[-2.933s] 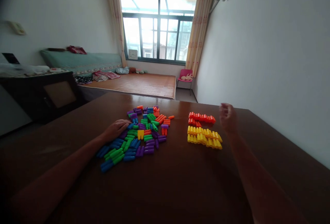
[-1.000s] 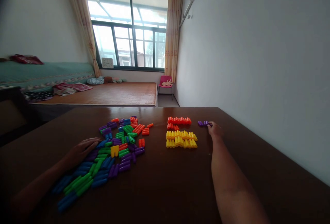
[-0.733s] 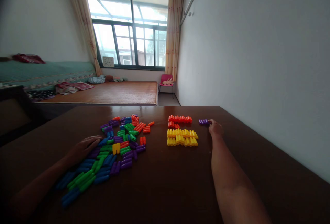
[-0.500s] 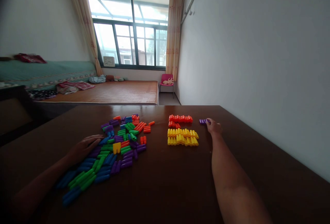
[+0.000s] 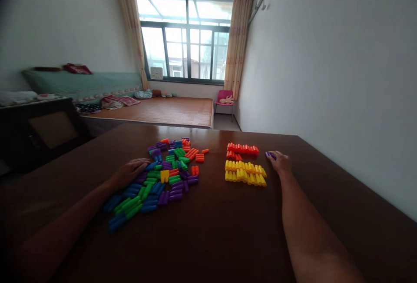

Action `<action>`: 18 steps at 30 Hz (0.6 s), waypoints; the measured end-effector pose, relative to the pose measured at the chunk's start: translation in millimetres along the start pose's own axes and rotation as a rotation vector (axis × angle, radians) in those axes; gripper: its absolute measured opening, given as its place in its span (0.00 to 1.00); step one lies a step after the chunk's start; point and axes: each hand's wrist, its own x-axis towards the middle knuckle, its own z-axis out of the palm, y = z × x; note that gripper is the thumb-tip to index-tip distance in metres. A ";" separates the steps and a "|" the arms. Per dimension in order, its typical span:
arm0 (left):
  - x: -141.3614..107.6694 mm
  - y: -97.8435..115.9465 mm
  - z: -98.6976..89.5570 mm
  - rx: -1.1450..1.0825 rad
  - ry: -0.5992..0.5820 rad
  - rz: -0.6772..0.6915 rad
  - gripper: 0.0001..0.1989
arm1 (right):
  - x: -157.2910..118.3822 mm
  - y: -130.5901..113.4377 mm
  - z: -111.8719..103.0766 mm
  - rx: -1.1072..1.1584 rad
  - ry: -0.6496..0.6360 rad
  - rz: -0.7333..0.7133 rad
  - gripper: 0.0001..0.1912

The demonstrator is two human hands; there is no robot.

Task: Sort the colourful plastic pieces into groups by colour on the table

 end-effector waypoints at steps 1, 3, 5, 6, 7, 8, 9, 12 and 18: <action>-0.4 1.1 0.1 -0.002 0.004 0.002 0.30 | 0.9 0.9 2.8 0.003 -0.004 -0.007 0.18; -1.0 1.5 0.6 -0.003 0.013 0.005 0.30 | 1.2 5.0 7.1 0.021 -0.005 -0.022 0.17; -1.4 0.2 1.8 -0.010 0.015 0.011 0.29 | 0.3 9.8 7.9 0.047 0.001 -0.057 0.17; -1.5 -0.6 2.4 -0.016 0.017 0.013 0.29 | 0.1 11.2 6.1 0.054 0.010 -0.061 0.18; -1.5 -1.4 3.1 -0.021 0.019 0.013 0.29 | 0.6 10.8 2.3 0.056 0.025 -0.053 0.19; -1.4 -1.8 3.7 -0.026 0.022 0.011 0.29 | 1.6 7.6 -3.7 0.053 0.055 -0.039 0.19; -1.2 -2.0 4.1 -0.028 0.024 0.009 0.29 | 3.0 0.7 -12.0 0.053 0.102 -0.031 0.20; -0.6 0.1 4.1 -0.022 0.016 0.014 0.29 | 2.3 -49.2 -47.1 0.155 0.232 -0.105 0.21; -1.7 7.5 0.2 -0.023 -0.002 0.017 0.30 | -83.6 -229.7 -94.8 0.549 -0.345 -0.727 0.14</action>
